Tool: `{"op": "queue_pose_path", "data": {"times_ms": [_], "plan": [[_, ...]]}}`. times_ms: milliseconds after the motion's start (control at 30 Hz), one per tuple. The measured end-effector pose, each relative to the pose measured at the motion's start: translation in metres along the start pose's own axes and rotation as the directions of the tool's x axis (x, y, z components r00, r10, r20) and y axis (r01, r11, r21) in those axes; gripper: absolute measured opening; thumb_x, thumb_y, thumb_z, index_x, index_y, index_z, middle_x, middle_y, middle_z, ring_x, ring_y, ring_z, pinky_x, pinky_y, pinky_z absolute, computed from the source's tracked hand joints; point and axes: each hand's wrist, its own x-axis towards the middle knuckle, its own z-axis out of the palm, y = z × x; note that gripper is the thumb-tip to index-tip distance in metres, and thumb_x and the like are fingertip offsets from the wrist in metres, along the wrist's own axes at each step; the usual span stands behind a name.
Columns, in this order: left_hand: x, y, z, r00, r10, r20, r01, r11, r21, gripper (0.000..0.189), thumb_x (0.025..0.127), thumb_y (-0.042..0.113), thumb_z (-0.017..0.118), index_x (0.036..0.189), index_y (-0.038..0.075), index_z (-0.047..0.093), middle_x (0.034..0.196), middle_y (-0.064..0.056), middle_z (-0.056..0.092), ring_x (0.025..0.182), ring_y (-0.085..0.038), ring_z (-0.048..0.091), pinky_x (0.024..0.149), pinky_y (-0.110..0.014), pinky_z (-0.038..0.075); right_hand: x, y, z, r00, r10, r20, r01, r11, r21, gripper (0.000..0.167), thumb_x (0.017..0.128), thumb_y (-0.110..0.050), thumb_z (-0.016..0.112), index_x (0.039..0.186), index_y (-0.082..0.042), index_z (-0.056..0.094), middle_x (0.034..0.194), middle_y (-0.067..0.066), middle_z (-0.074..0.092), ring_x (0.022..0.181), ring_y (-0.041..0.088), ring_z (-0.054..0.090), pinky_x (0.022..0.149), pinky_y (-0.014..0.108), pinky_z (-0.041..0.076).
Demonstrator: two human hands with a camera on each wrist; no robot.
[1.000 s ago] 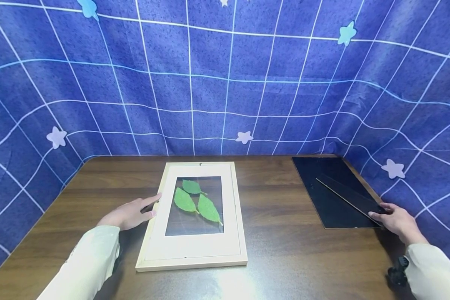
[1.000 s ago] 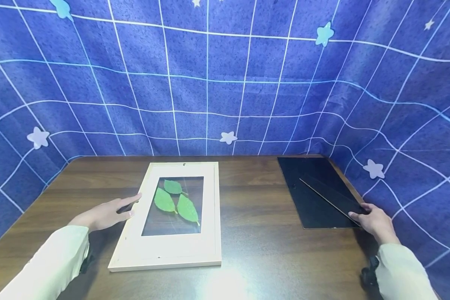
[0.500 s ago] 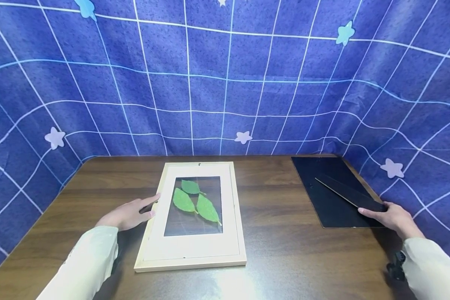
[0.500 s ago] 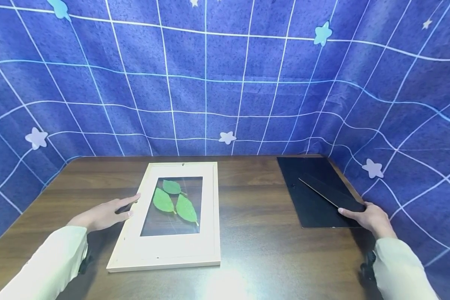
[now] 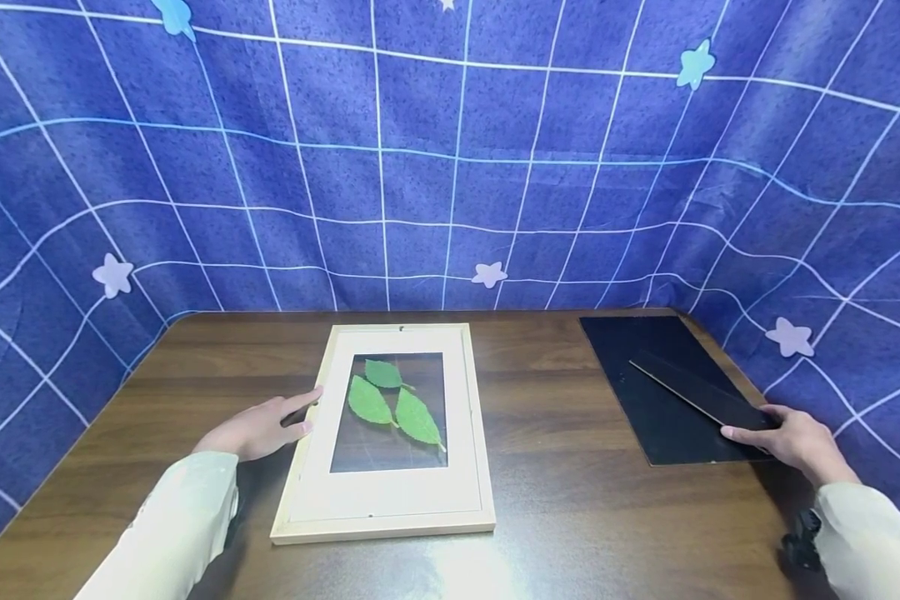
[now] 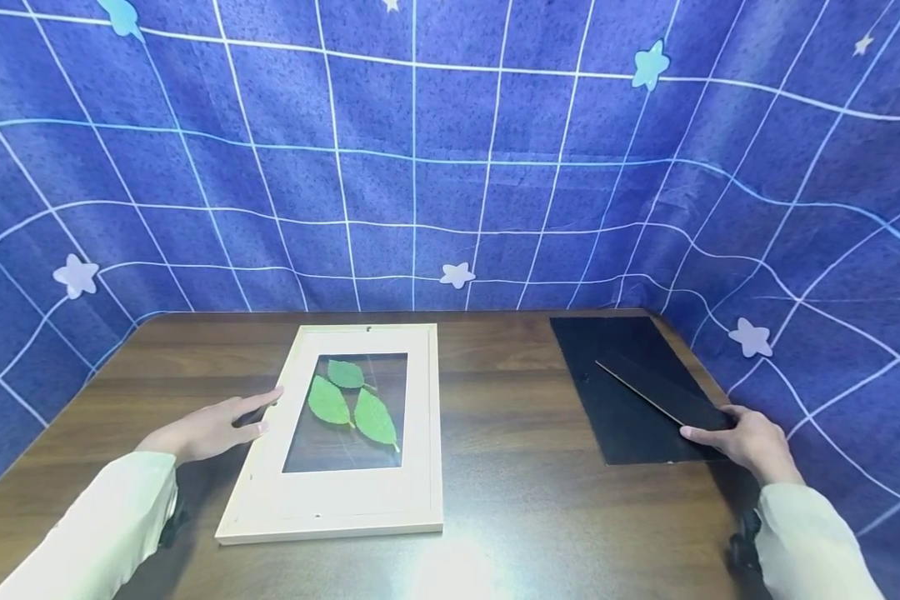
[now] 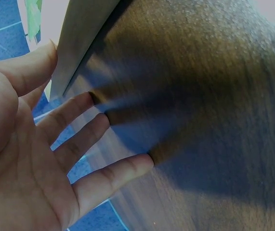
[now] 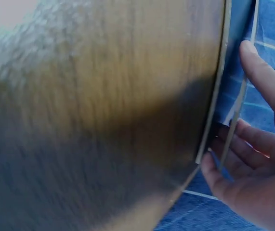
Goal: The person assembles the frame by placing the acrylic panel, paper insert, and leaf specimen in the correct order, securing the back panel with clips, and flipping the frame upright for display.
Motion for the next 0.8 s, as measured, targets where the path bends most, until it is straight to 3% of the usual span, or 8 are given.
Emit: {"op": "queue_pose_path", "data": {"times_ms": [300,467,633,800], "plan": [[-0.001,0.0,0.002,1.0,0.01,-0.009,-0.01,1.0,-0.01,0.06,0.106,0.028,0.053,0.156,0.001,0.033,0.148,-0.04,0.038,0.135,-0.062,0.034,0.104,-0.072,0.034,0.001,-0.012,-0.001,0.997,-0.027,0.067,0.026,0.999,0.023,0.104,0.081,-0.057,0.079,0.125,0.028,0.038,0.125,0.05,0.044,0.112,0.064,0.046,0.094,0.066,0.045],[0.0,0.002,0.002,1.0,0.011,-0.006,-0.011,1.0,-0.007,0.061,0.106,0.028,0.053,0.156,0.002,0.034,0.148,-0.04,0.038,0.136,-0.062,0.034,0.104,-0.072,0.034,0.001,-0.011,0.003,0.994,-0.037,0.105,0.028,0.996,0.088,0.108,0.083,-0.051,0.081,0.132,0.03,0.031,0.134,0.051,0.035,0.121,0.067,0.038,0.1,0.068,0.039],[0.002,0.003,0.001,1.0,-0.002,-0.005,0.002,1.0,-0.002,0.061,0.106,0.03,0.053,0.157,0.003,0.033,0.149,-0.041,0.037,0.137,-0.063,0.031,0.104,-0.073,0.033,0.0,-0.007,0.002,0.989,-0.08,0.128,0.061,0.988,0.144,0.109,0.088,-0.049,0.076,0.136,0.033,0.022,0.138,0.055,0.025,0.126,0.069,0.031,0.103,0.07,0.035],[0.002,0.003,0.001,1.0,-0.002,-0.004,0.002,1.0,-0.008,0.062,0.105,0.03,0.053,0.157,0.004,0.033,0.15,-0.04,0.036,0.137,-0.062,0.031,0.104,-0.074,0.033,0.0,0.0,-0.002,0.984,-0.129,0.122,0.11,0.983,0.15,0.099,0.094,-0.048,0.069,0.135,0.032,0.029,0.136,0.056,0.03,0.124,0.068,0.036,0.099,0.069,0.04]]}}
